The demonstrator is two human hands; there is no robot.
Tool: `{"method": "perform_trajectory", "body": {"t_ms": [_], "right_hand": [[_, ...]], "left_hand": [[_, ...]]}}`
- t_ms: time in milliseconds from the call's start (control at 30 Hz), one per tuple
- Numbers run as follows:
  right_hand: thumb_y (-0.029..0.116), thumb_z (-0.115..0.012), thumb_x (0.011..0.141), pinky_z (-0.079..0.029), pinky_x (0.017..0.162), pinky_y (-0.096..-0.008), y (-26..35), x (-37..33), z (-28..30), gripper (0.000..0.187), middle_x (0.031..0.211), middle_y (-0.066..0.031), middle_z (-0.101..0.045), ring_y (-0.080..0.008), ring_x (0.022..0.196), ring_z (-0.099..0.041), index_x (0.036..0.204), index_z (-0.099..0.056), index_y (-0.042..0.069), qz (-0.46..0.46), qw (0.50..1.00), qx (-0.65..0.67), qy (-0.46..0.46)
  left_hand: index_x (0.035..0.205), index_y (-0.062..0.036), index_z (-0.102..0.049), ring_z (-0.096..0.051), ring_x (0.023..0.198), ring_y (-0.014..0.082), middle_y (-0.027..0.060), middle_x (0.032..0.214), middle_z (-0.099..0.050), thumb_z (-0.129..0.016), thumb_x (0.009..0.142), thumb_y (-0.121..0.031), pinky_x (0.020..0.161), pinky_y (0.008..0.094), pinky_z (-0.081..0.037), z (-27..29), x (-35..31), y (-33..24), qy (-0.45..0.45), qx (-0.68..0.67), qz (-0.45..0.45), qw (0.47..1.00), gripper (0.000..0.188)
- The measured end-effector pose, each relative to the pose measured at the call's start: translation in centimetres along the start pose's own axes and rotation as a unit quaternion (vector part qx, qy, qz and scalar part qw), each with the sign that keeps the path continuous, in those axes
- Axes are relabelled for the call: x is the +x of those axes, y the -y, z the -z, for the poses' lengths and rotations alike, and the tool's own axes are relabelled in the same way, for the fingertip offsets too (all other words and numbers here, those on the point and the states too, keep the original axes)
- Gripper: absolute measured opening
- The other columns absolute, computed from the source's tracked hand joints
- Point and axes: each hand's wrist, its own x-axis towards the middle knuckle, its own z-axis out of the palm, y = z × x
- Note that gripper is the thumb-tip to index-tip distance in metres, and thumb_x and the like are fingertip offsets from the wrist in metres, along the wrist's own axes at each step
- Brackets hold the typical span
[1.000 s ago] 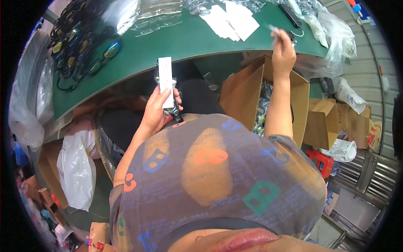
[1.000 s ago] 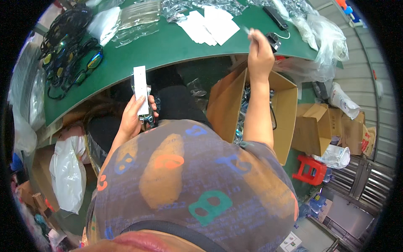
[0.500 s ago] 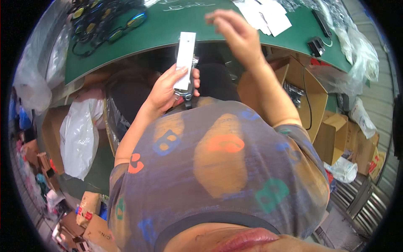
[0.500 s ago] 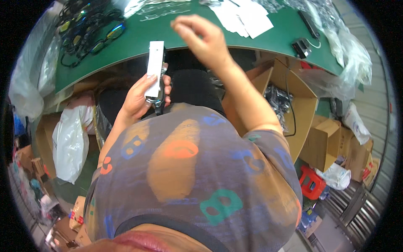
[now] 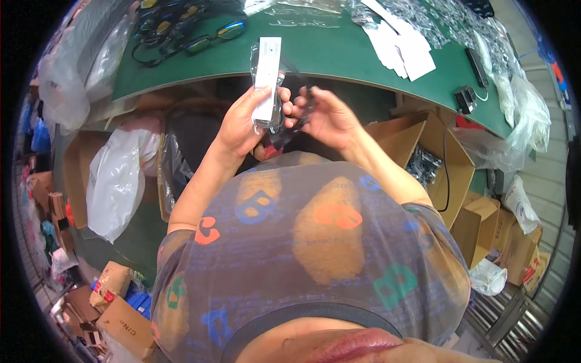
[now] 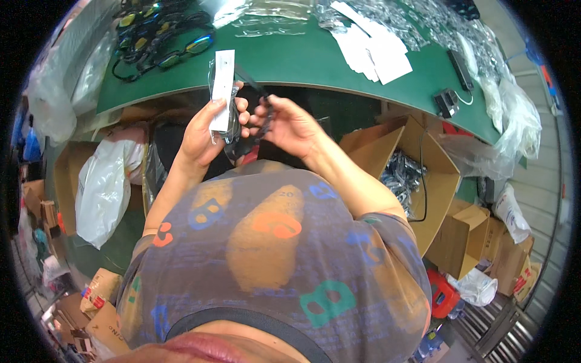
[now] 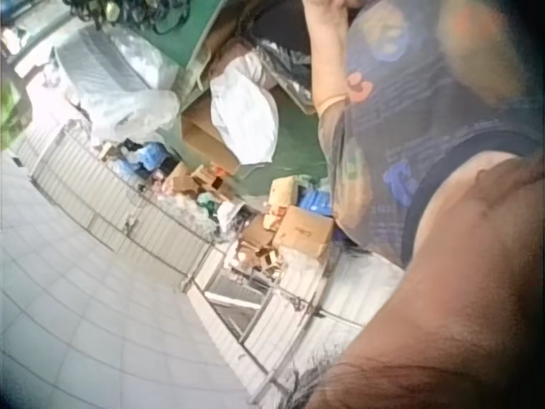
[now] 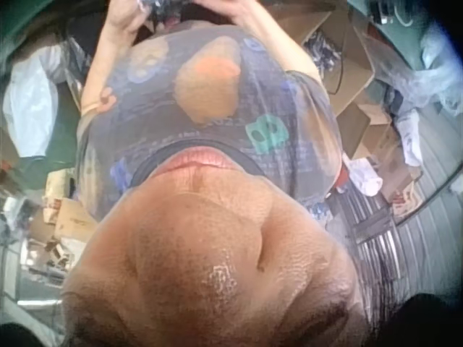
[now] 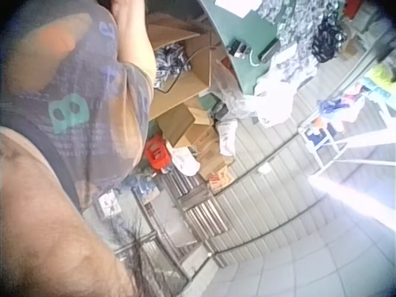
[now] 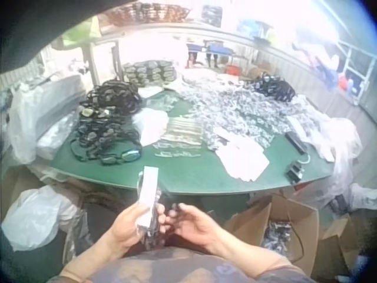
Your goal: Packaging swimming goggles into individual plastic bags at a production workbench.
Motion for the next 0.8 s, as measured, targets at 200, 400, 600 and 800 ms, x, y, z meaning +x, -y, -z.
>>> {"method": "perform_trajectory", "body": {"t_ms": [200,400,600,800], "right_hand": [[0.021,-0.076,0.089,-0.053,0.103,-0.0500,5.6,-2.2,-7.1,0.073,0.104,-0.0040,-0.062,-0.0220,0.105,-0.064,0.153,-0.042,0.007,0.060,0.967,-0.211,0.128],[0.000,-0.059,0.100,-0.055,0.097,-0.0422,7.6,-0.1,-12.5,0.065,0.123,-0.0209,-0.068,-0.0276,0.104,-0.072,0.158,-0.032,0.009,0.316,0.821,-0.436,0.190],[0.008,-0.068,0.099,-0.050,0.072,-0.0234,5.2,7.0,-9.7,0.050,0.084,-0.0001,-0.058,-0.0070,0.079,-0.059,0.145,-0.048,0.005,0.484,0.644,-0.586,0.094],[0.004,-0.059,0.103,-0.050,0.077,-0.0233,3.6,7.2,-9.9,0.046,0.090,-0.0044,-0.064,-0.0102,0.083,-0.062,0.146,-0.044,0.001,0.474,0.664,-0.566,0.117]], "left_hand": [[0.143,-0.0043,-0.048,-0.065,0.098,0.0215,0.0095,0.111,-0.065,-0.050,0.107,-0.027,0.080,0.0408,-0.061,1.6,0.1,0.7,-0.033,-0.035,-0.019,0.999,0.043],[0.136,-0.0044,-0.052,-0.067,0.098,0.0218,0.0095,0.110,-0.065,-0.053,0.106,-0.024,0.084,0.0419,-0.061,0.2,-0.1,0.9,-0.050,0.009,-0.055,0.997,0.036],[0.130,-0.0025,-0.053,-0.069,0.099,0.0222,0.0109,0.111,-0.065,-0.051,0.108,-0.026,0.087,0.0420,-0.061,-2.1,0.2,1.6,-0.011,-0.001,-0.045,0.999,0.032],[0.130,-0.0028,-0.052,-0.068,0.098,0.0241,0.0117,0.109,-0.065,-0.042,0.111,-0.033,0.089,0.0428,-0.059,-2.8,-0.5,1.0,0.015,-0.025,-0.060,0.998,0.037]]}}
